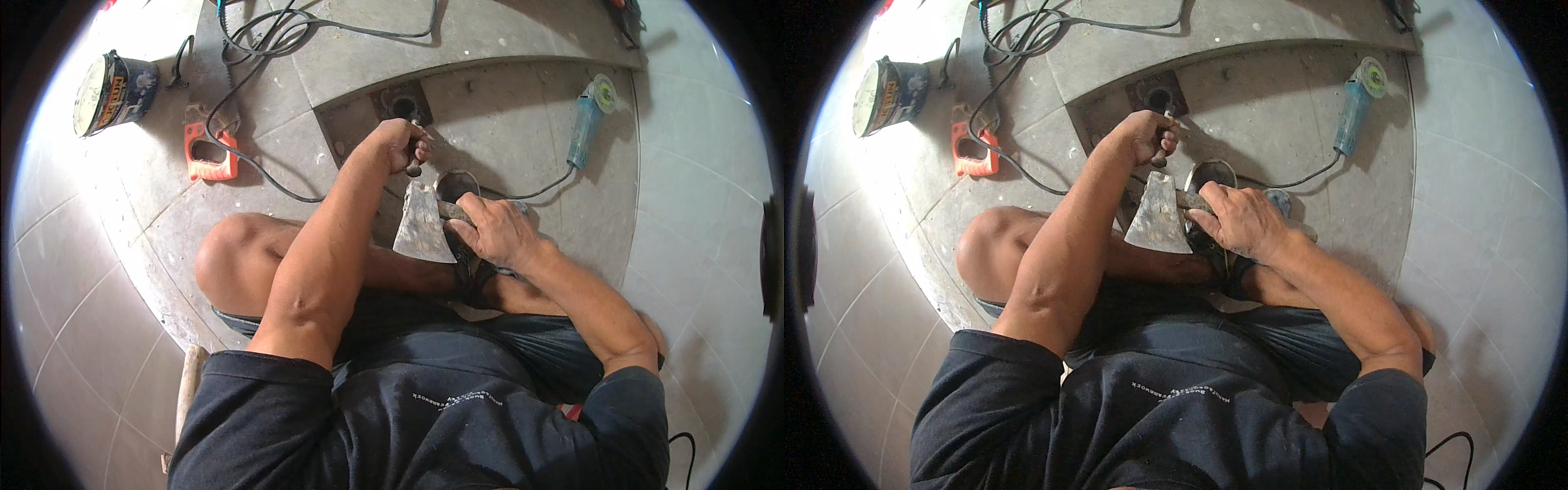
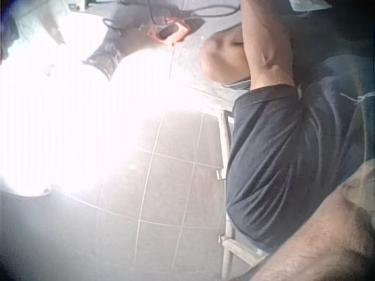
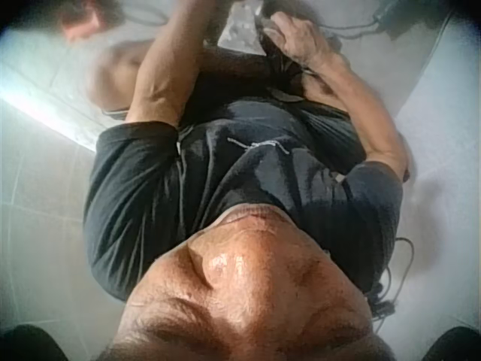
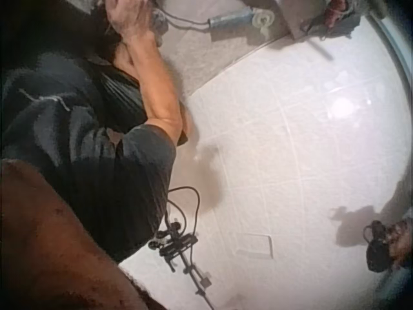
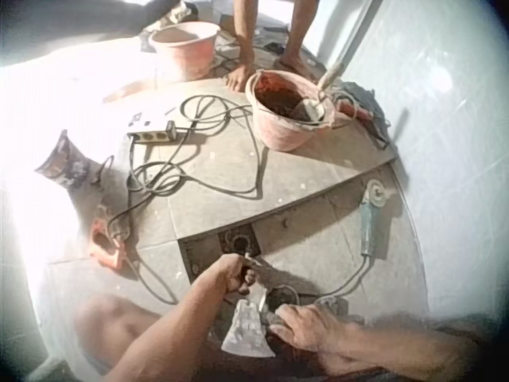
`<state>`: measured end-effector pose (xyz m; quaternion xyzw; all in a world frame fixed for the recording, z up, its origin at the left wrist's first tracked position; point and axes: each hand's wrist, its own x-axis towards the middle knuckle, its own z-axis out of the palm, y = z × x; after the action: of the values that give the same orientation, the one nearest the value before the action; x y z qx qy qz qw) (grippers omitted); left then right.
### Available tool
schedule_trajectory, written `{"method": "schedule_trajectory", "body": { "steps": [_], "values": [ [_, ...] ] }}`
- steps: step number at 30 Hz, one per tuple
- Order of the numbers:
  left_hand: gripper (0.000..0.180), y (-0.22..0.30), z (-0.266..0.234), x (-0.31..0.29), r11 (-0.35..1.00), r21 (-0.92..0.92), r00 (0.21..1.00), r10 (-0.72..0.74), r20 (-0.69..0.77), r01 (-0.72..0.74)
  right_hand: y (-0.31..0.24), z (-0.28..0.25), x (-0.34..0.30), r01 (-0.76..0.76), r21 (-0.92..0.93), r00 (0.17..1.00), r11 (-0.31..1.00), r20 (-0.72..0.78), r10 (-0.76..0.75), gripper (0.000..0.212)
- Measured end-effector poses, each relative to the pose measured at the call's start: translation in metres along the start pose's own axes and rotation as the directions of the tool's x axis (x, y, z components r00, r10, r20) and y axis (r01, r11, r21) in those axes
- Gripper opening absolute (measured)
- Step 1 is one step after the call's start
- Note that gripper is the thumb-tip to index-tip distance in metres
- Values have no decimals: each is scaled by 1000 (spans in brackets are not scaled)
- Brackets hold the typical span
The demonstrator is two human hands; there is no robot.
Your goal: The person sits on the floor and uses a hammer and chisel to break away concrete around a floor drain. They repeatedly strike the chisel to chip away material and occasionally clear debris by hand. The person also briefly interacts with a bucket and a power tool cord.
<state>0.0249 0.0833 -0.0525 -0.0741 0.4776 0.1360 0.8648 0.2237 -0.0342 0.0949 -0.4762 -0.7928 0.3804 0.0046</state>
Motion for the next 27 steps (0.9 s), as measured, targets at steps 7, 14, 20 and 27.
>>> {"method": "schedule_trajectory", "body": {
  "steps": [7, 14, 20, 27],
  "values": [
    [11, 2, -5, 8, 998, -59, 999, 2, 44, 1, 1, 5, 2, 7, 10, 1000, 1000, 9, -7, 33],
    [10, 2, 0, 11, 990, -138, 1000, 11, 10, -9, 1, 7, 3, 10, 15, 1000, 1000, -8, -10, 33],
    [11, 2, 4, 11, 985, -173, 999, 9, -39, -16, -3, 2, 6, 10, 0, 999, 1000, -33, -10, 37],
    [14, 11, -12, 22, 931, -357, 991, -35, 133, 81, -3, 2, 11, 23, 7, 997, 1000, -76, -23, 36]
  ]
}}
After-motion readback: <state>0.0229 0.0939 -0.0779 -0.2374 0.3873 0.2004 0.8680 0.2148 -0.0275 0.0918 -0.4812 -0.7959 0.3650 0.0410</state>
